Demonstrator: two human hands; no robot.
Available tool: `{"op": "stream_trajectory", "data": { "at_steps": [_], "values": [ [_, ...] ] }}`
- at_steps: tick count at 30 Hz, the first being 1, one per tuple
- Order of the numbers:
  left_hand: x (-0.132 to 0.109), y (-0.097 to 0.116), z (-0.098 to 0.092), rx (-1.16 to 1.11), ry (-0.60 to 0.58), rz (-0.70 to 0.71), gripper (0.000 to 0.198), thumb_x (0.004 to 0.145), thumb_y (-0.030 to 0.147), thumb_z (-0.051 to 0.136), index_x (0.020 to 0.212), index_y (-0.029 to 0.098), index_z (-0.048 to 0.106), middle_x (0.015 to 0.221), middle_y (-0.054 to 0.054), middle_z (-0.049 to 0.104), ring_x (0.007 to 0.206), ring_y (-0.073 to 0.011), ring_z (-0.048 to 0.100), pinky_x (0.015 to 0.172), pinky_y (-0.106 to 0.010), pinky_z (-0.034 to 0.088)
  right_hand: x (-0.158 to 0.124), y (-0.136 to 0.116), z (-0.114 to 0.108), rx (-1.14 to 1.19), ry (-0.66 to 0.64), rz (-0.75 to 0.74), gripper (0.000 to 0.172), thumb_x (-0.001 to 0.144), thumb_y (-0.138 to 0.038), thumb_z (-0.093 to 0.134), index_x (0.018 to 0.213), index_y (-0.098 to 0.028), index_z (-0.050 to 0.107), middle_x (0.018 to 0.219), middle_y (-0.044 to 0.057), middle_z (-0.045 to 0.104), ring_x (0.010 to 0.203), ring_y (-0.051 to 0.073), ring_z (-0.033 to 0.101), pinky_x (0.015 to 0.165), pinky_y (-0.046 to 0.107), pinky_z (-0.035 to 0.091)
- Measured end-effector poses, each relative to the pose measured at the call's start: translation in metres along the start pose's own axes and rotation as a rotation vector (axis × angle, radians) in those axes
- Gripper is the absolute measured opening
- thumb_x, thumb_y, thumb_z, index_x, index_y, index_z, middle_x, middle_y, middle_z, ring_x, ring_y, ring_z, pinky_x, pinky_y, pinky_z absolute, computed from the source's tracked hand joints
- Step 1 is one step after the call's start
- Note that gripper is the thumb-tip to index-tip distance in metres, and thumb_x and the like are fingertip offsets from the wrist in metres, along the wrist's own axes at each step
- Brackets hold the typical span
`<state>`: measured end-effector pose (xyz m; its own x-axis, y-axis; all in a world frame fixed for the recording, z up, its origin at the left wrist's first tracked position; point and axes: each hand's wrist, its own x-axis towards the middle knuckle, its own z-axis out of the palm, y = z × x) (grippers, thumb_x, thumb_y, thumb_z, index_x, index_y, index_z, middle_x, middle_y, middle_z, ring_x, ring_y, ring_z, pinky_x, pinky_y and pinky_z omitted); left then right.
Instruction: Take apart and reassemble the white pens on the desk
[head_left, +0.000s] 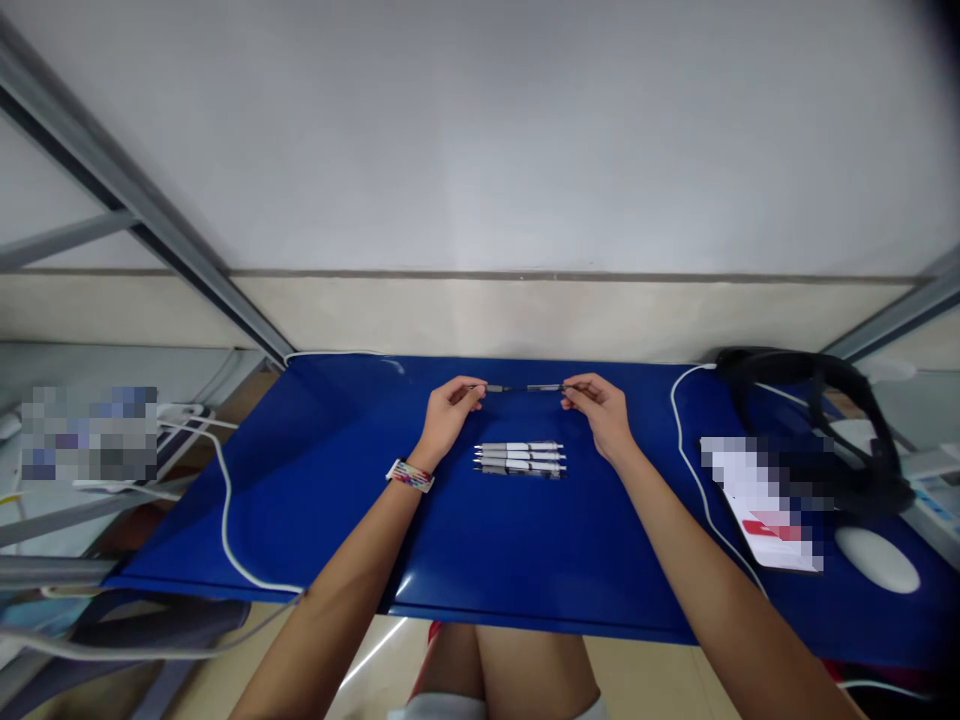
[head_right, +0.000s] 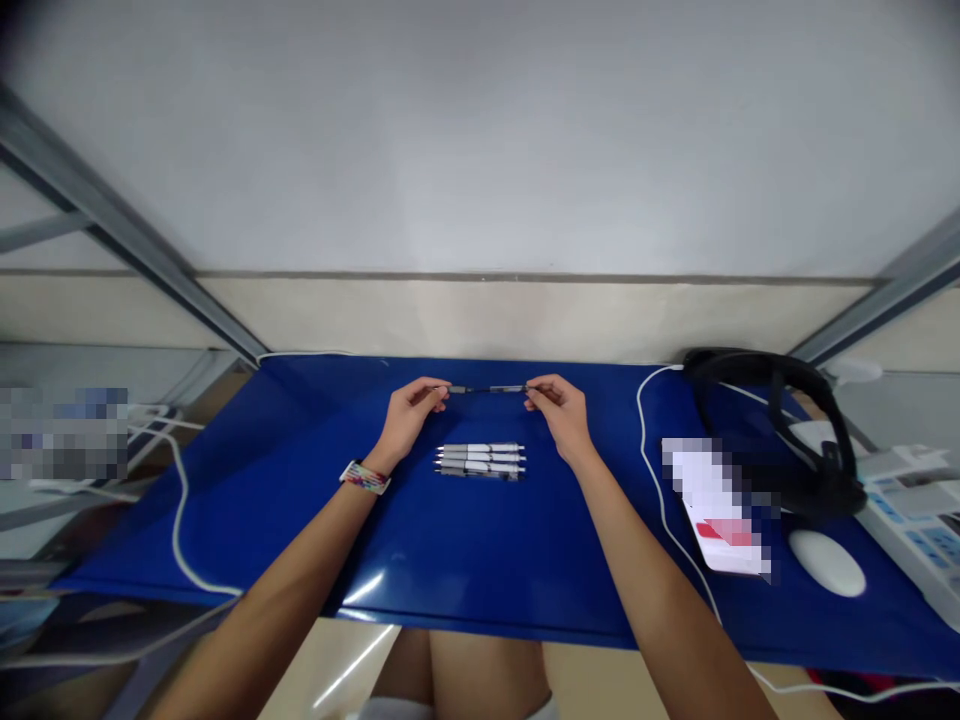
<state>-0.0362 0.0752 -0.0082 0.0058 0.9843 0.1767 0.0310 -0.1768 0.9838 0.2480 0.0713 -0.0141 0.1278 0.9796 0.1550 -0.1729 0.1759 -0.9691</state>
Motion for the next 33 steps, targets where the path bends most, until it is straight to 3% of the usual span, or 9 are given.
{"op": "stream_trajectory", "data": {
  "at_steps": [33],
  "values": [
    [0.001, 0.001, 0.004, 0.047, -0.016, 0.050, 0.026, 0.089, 0.040, 0.085, 0.107, 0.021, 0.086, 0.082, -0.004, 0.077, 0.075, -0.0185, 0.069, 0.075, -0.032, 0.055, 0.002, -0.002, 0.000, -0.083, -0.040, -0.021, 0.032, 0.076, -0.046, 0.093, 0.093, -0.024, 0.079, 0.078, 0.002, 0.076, 0.069, 0.018, 0.071, 0.070, 0.036, 0.060]
  ]
}}
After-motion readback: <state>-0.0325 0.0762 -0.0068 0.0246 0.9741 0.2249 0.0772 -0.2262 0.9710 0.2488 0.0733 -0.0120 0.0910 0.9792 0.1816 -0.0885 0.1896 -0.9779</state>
